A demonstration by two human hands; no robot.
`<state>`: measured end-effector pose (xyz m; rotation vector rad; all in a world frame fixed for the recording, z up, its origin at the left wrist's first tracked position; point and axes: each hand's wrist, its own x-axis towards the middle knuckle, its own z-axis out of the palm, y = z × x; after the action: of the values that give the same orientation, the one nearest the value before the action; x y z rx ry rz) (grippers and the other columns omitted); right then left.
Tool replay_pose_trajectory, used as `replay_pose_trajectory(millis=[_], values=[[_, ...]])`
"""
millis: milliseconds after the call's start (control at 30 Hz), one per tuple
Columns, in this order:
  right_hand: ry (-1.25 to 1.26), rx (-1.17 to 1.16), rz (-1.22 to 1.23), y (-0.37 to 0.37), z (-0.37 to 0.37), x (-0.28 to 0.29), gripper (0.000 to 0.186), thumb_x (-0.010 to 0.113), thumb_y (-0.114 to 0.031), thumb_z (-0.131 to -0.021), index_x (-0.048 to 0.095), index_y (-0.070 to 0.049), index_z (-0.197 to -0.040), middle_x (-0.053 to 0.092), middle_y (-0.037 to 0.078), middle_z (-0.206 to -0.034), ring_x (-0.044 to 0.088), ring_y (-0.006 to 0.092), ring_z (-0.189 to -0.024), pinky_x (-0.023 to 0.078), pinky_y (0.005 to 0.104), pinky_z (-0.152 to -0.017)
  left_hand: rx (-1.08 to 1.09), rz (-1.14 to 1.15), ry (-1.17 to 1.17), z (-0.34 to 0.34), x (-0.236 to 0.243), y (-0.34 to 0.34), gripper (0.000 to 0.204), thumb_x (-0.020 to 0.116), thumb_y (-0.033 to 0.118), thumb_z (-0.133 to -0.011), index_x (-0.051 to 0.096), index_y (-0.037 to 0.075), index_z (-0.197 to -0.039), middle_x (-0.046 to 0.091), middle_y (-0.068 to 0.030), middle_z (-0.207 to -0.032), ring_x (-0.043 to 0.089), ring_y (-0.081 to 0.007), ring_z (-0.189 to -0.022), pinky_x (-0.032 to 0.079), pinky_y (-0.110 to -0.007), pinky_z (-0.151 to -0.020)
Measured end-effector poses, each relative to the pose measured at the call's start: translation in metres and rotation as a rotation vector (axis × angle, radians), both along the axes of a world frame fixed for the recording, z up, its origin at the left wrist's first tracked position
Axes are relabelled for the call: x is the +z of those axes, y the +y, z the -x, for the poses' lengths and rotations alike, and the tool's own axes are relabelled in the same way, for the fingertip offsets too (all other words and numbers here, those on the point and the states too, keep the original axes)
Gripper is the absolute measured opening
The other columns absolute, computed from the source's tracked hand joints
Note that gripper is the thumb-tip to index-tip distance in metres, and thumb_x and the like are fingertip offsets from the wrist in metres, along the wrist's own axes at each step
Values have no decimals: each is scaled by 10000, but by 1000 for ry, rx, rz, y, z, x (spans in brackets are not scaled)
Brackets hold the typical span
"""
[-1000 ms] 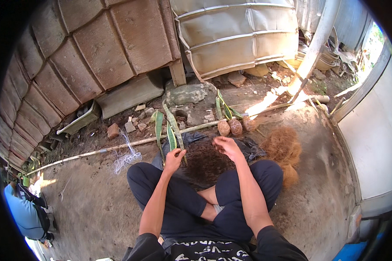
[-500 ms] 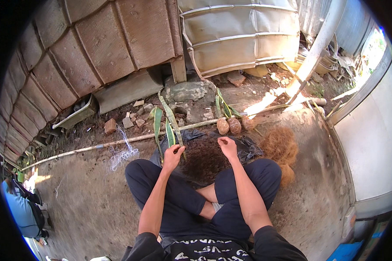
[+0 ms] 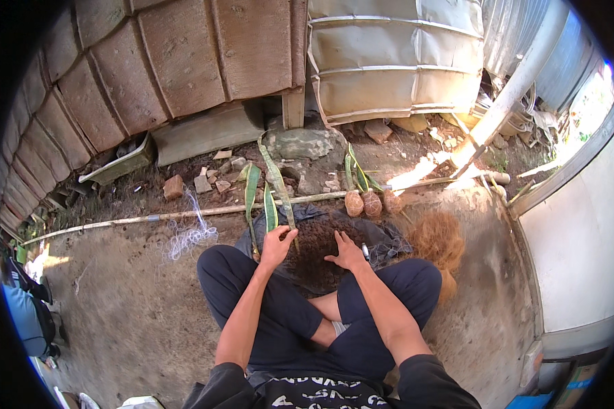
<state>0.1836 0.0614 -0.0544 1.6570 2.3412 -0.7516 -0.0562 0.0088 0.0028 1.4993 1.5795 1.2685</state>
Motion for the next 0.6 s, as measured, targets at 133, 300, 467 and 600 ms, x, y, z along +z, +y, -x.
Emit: replay_pose_trajectory(millis=[133,300,467,600], values=[[8,30,-40,-4,4,-5,1061,676,-615,-789,134,-93,-1536,205,184,-1567,269,344,-1424,316,411,-1147,-9,-3,-8,-3,4,1,299,663,210,-922,590,-71,-847,512,-88,-679,481,-154,-614,404,-337,-584],[-7,10,-70,-4,12,-10,1082,684,-632,-768,142,-96,-1535,217,188,-1562,260,354,-1427,303,412,-1153,1,-7,-7,-7,4,2,294,659,221,-924,615,-65,-872,538,-96,-709,509,-165,-627,416,-341,-591],[-24,10,-110,-7,14,-10,1023,746,-555,-747,247,-83,-1504,295,190,-1524,316,355,-1397,364,411,-1112,-14,18,-21,-9,5,7,292,661,216,-920,621,-71,-888,546,-100,-714,523,-172,-618,423,-340,-590],[-31,12,-16,-7,14,0,998,778,-510,-729,288,-81,-1486,323,184,-1510,354,345,-1374,414,404,-1071,-17,5,-20,-8,5,7,277,661,203,-917,622,-71,-893,551,-102,-718,522,-175,-610,423,-334,-587]])
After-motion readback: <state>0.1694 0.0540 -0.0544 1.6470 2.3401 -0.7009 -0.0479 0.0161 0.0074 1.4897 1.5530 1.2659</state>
